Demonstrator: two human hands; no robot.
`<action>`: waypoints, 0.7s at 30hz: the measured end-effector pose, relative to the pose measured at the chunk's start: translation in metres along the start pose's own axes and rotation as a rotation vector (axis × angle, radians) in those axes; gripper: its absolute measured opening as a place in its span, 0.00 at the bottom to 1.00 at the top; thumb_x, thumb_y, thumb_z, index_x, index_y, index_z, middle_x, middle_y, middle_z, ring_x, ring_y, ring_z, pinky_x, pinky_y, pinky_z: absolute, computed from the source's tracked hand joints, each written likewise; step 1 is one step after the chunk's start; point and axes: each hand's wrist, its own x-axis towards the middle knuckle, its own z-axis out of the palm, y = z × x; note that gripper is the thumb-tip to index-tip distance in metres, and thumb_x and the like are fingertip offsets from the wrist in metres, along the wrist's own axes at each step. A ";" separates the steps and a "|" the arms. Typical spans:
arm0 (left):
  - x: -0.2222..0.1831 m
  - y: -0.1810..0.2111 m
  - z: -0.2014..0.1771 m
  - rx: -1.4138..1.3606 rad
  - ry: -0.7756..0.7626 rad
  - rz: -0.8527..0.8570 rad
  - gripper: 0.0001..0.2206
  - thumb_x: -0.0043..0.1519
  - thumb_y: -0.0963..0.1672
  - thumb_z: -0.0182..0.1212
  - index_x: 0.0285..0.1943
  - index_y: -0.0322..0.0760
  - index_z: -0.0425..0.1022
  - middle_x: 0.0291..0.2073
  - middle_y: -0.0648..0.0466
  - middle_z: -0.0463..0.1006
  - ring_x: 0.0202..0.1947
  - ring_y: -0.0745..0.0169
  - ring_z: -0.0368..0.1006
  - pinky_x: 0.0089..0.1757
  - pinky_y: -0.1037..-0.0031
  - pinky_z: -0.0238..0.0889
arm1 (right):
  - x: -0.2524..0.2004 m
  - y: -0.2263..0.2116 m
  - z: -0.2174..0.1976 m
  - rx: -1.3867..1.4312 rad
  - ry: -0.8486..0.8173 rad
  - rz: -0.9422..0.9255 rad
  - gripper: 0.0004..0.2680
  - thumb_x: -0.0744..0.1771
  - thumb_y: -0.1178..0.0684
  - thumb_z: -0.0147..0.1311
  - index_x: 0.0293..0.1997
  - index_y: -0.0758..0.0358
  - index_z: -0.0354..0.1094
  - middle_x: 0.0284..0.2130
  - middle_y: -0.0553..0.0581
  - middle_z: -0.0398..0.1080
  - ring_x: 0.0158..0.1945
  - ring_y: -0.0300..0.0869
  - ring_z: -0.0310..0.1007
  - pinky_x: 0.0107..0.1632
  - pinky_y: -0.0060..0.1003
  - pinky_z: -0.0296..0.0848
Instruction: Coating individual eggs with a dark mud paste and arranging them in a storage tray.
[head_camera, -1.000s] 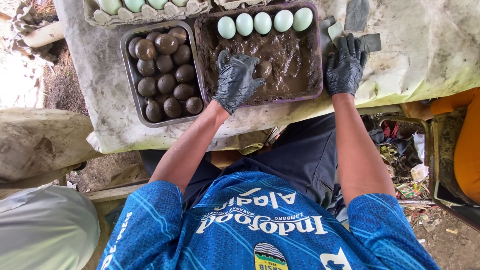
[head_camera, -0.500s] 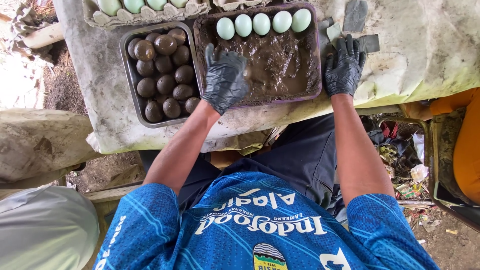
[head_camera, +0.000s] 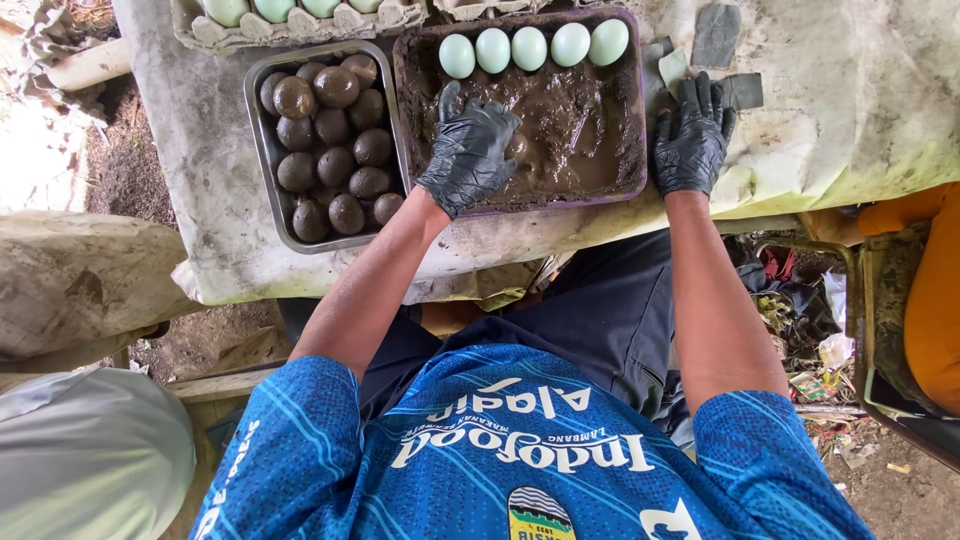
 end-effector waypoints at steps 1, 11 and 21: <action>-0.001 0.010 -0.001 -0.498 0.013 -0.162 0.13 0.59 0.54 0.57 0.40 0.50 0.62 0.22 0.64 0.60 0.20 0.69 0.56 0.38 0.60 0.55 | 0.000 -0.001 -0.002 -0.002 -0.020 0.010 0.18 0.72 0.50 0.49 0.74 0.58 0.62 0.71 0.62 0.59 0.74 0.60 0.51 0.71 0.58 0.43; -0.007 0.070 0.019 -1.479 0.015 -0.319 0.28 0.63 0.62 0.61 0.65 0.48 0.76 0.34 0.68 0.78 0.49 0.60 0.73 0.63 0.29 0.30 | 0.000 -0.004 -0.005 0.013 -0.039 0.044 0.18 0.72 0.51 0.50 0.74 0.59 0.62 0.71 0.63 0.58 0.74 0.60 0.50 0.72 0.59 0.42; -0.007 0.051 0.025 -1.460 0.134 -0.618 0.18 0.71 0.59 0.50 0.49 0.52 0.77 0.33 0.51 0.79 0.38 0.49 0.75 0.60 0.39 0.49 | -0.001 0.000 -0.002 -0.002 -0.025 0.014 0.19 0.72 0.51 0.49 0.74 0.59 0.61 0.71 0.62 0.59 0.74 0.60 0.51 0.72 0.58 0.43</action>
